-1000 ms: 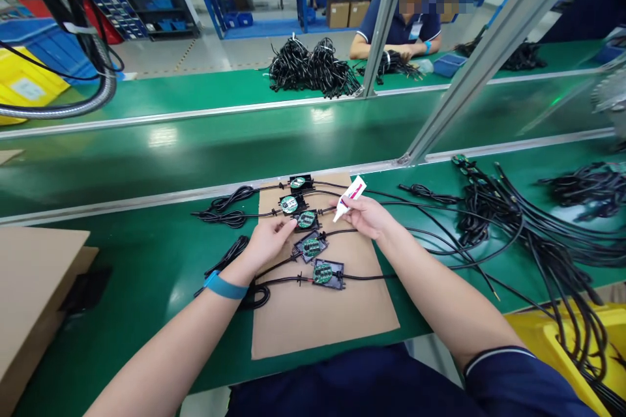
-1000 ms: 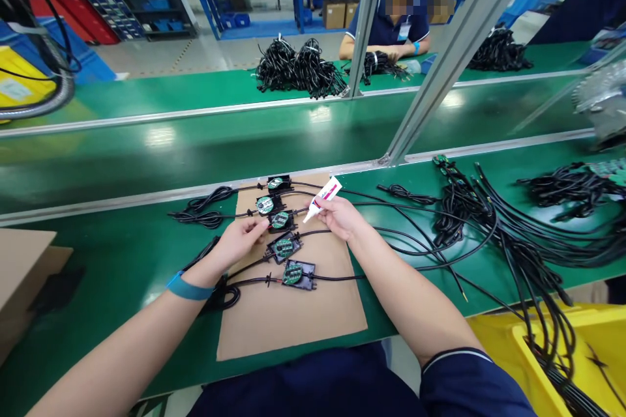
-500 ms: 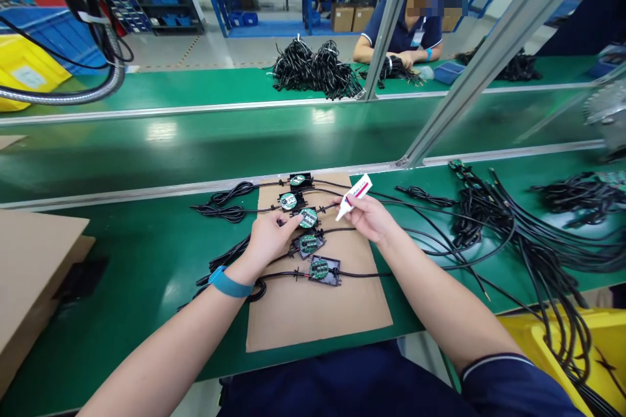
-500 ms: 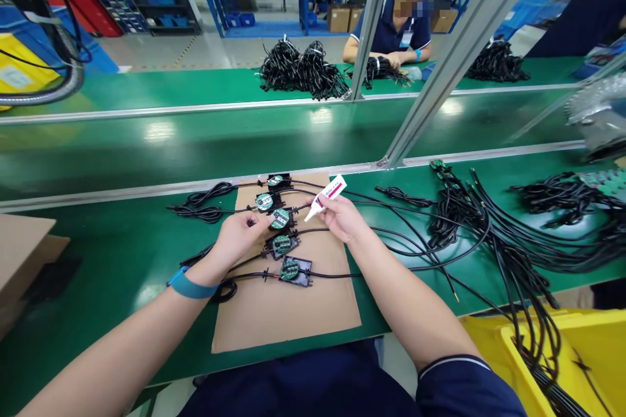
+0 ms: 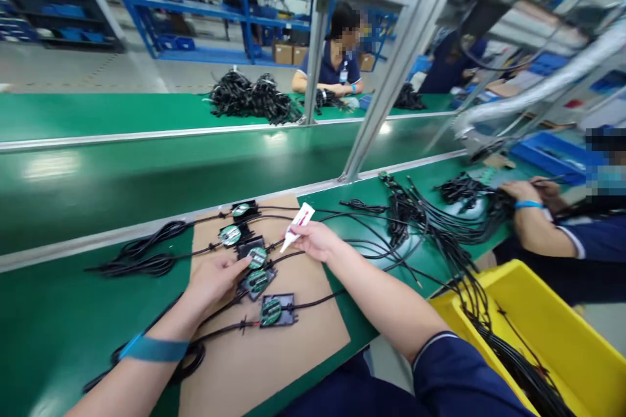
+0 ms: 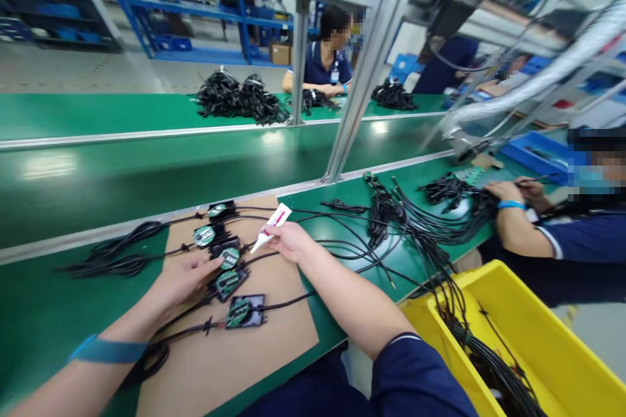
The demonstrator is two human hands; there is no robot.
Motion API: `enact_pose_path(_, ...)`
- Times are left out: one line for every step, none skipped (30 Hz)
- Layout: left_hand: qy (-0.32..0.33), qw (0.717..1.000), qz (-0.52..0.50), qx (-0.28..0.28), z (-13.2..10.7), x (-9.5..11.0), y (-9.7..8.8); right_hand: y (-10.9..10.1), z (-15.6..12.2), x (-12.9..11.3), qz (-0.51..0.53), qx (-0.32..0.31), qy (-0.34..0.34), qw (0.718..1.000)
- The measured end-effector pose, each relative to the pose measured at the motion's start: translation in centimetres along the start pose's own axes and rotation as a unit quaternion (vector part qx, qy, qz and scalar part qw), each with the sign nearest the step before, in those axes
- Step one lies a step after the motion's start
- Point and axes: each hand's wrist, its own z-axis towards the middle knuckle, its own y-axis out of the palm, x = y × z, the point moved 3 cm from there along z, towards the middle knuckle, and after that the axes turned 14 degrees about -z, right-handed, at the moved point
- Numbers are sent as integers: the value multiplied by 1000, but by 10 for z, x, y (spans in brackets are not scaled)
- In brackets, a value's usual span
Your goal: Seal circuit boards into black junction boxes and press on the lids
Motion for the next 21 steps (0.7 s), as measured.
enact_pose_path(5, 1000, 22, 9, 5, -2, -1, 2, 4, -1, -1, 7, 4, 1000)
enact_pose_path(6, 999, 42, 17, 10, -4, -2, 4, 7, -2, -1, 13, 10, 1000)
enact_pose_path(3, 998, 56, 17, 12, -5, -3, 5, 10, -3, -1, 18, 15, 1000)
enact_pose_path(-8, 998, 58, 7, 13, -5, -2, 6, 12, -3, 0, 21, 21, 1000)
enact_pose_path(-21, 998, 54, -10, 11, -5, -1, 6, 13, -3, 0, 21, 26, 999)
enact_pose_path(-36, 998, 49, -30, 7, -4, 1, 6, 12, -2, 0, 20, 32, 999)
enact_pose_path(-44, 997, 43, -51, 3, -3, 4, 4, 10, -1, -1, 16, 39, 999)
enact_pose_path(-42, 996, 42, -69, -2, -2, 7, 1, 8, 0, -3, 9, 46, 999)
enact_pose_path(-35, 995, 45, -80, -5, -1, 9, -2, 4, 2, -5, 2, 54, 999)
enact_pose_path(-23, 995, 51, -82, -8, 0, 12, -7, 1, 4, -8, -4, 61, 998)
enact_pose_path(-8, 995, 59, -78, -10, 0, 13, -11, -3, 4, -9, -6, 65, 998)
enact_pose_path(9, 995, 69, -69, -12, 0, 14, -16, -7, 4, -12, -3, 64, 998)
enact_pose_path(30, 995, 80, -56, -13, 0, 14, -19, -11, 3, -15, 5, 53, 998)
enact_pose_path(52, 994, 93, -39, -14, 1, 13, -21, -15, 0, -17, 13, 33, 999)
enact_pose_path(76, 991, 104, -22, -16, 2, 12, -21, -18, -4, -18, 18, 5, 1000)
enact_pose_path(98, 989, 113, -8, -17, 4, 11, -18, -21, -8, -19, 19, -26, 999)
enact_pose_path(116, 986, 116, 4, -19, 6, 9, -14, -24, -13, -22, 16, -57, 998)
enact_pose_path(132, 984, 114, 15, -20, 9, 7, -8, -26, -18, -27, 14, -83, 996)
enact_pose_path(148, 983, 109, 24, -21, 13, 5, 0, -28, -22, -35, 14, -105, 994)
enact_pose_path(162, 981, 104, 30, -21, 16, 2, 7, -28, -26, -48, 19, -120, 991)
enact_pose_path(176, 979, 100, 34, -21, 19, -1, 15, -28, -29, -63, 27, -132, 989)
